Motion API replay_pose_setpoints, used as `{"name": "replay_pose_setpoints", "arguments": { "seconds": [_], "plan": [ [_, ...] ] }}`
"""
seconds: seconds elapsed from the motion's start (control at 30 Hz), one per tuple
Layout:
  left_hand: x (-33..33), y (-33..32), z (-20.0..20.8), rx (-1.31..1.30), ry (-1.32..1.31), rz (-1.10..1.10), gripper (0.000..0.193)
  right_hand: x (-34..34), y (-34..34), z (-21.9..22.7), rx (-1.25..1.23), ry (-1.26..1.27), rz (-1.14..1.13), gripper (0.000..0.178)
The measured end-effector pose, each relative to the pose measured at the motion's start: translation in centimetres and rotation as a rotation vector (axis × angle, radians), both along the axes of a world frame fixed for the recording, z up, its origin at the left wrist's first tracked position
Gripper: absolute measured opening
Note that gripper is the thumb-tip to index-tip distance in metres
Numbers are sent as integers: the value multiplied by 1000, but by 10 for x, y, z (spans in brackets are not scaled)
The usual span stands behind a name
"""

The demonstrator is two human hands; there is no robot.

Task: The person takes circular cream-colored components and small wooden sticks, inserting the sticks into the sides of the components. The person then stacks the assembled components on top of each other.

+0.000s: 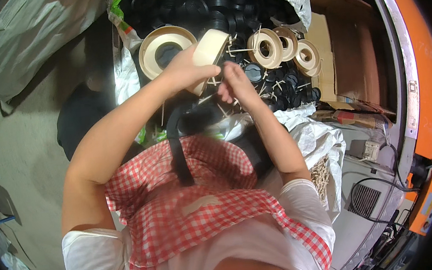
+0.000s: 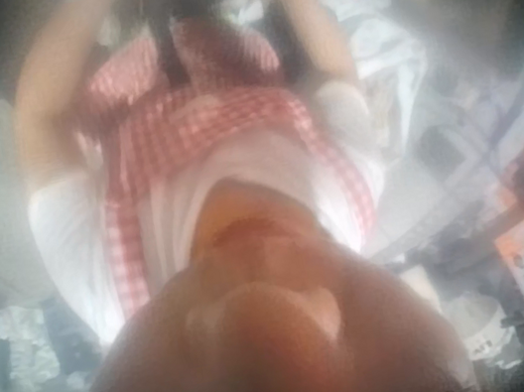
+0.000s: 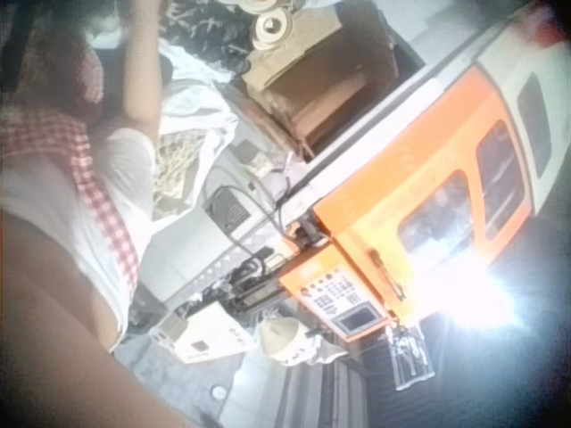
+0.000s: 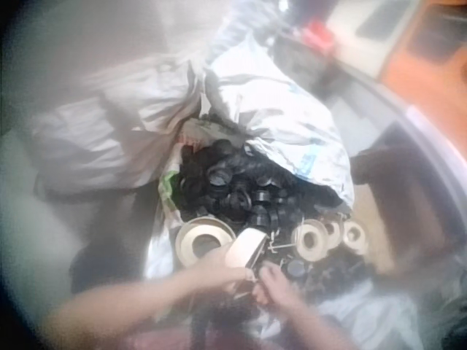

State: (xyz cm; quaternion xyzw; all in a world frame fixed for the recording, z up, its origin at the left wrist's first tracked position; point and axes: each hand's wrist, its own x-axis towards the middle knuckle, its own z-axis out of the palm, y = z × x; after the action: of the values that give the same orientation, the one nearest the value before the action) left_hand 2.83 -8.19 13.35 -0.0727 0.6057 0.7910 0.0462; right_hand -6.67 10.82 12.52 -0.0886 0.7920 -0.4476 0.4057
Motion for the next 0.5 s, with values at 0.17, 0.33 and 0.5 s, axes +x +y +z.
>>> {"name": "replay_pose_setpoints", "arguments": {
  "seconds": [0.17, 0.33, 0.5],
  "plan": [
    [6, -10, -7, 317, 32, 191, 60, -31, 22, -26, -38, 521, -33, 65],
    [3, -50, -26, 171, -141, 472, 61, -83, 55, -50, 589, 1281, 188, 79],
    [-3, -58, -61, -676, -354, 802, 59, -90, 77, -76, 861, 991, 576, 87]
  ]
}}
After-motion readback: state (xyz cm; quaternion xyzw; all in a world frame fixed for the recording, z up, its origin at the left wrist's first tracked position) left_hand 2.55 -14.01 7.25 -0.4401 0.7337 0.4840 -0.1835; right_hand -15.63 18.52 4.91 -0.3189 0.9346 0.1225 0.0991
